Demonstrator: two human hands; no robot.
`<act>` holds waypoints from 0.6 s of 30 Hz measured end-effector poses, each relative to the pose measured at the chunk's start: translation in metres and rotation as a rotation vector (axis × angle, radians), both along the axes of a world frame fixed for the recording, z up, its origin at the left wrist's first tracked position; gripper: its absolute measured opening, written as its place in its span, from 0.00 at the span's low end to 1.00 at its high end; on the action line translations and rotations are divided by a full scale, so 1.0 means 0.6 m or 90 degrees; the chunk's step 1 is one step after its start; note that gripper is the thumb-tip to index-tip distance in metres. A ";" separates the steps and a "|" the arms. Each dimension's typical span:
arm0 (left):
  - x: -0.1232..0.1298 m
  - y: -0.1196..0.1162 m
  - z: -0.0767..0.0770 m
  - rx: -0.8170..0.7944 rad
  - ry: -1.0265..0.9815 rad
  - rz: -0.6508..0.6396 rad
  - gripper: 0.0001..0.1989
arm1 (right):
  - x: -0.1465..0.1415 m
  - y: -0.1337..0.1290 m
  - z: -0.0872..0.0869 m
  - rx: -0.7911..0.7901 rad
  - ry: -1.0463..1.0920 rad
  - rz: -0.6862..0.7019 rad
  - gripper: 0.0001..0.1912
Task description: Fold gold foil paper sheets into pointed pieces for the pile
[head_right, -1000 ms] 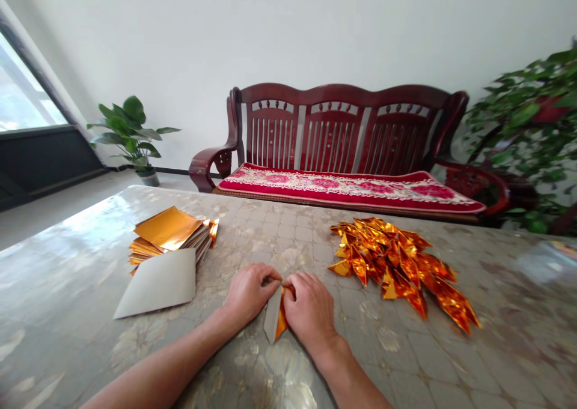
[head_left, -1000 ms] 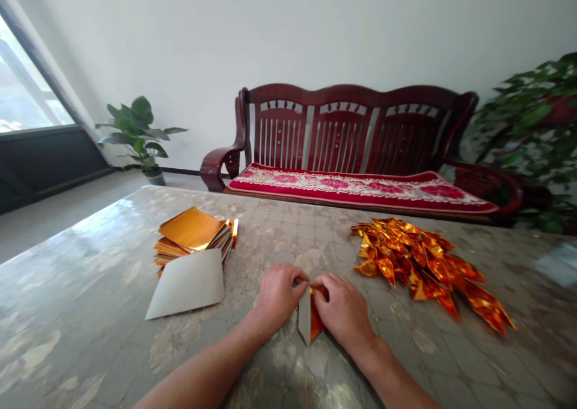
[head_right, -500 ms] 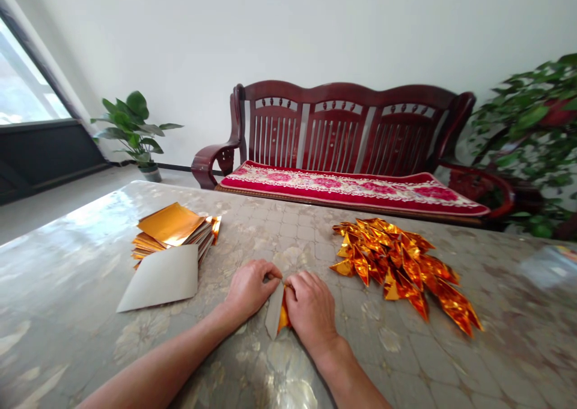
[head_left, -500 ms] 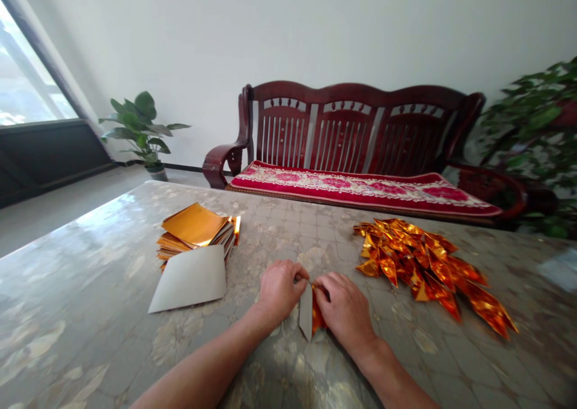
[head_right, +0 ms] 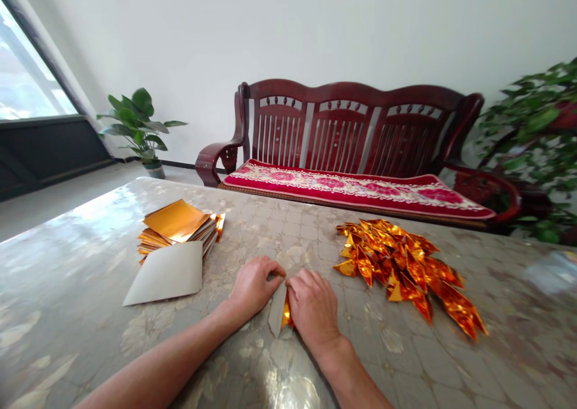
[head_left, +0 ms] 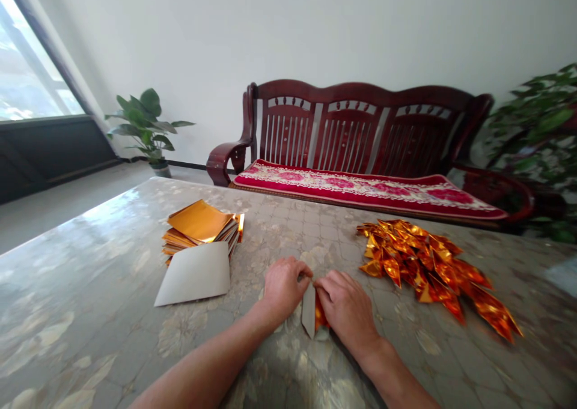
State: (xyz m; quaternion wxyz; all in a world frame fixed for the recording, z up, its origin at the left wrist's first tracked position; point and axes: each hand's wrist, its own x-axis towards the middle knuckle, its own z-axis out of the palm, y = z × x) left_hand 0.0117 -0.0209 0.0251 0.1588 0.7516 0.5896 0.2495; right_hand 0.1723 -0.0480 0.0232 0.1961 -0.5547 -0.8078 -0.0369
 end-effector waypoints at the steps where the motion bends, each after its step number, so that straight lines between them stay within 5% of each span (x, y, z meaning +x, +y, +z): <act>1: 0.000 0.000 0.000 0.008 -0.008 -0.009 0.08 | 0.000 0.000 0.000 0.002 -0.001 -0.001 0.08; 8: -0.004 -0.015 0.007 0.015 0.013 -0.102 0.09 | 0.001 0.000 0.000 -0.016 0.046 -0.009 0.09; 18: 0.000 -0.024 0.007 0.005 0.012 -0.077 0.12 | 0.010 -0.001 -0.001 -0.082 0.165 -0.043 0.11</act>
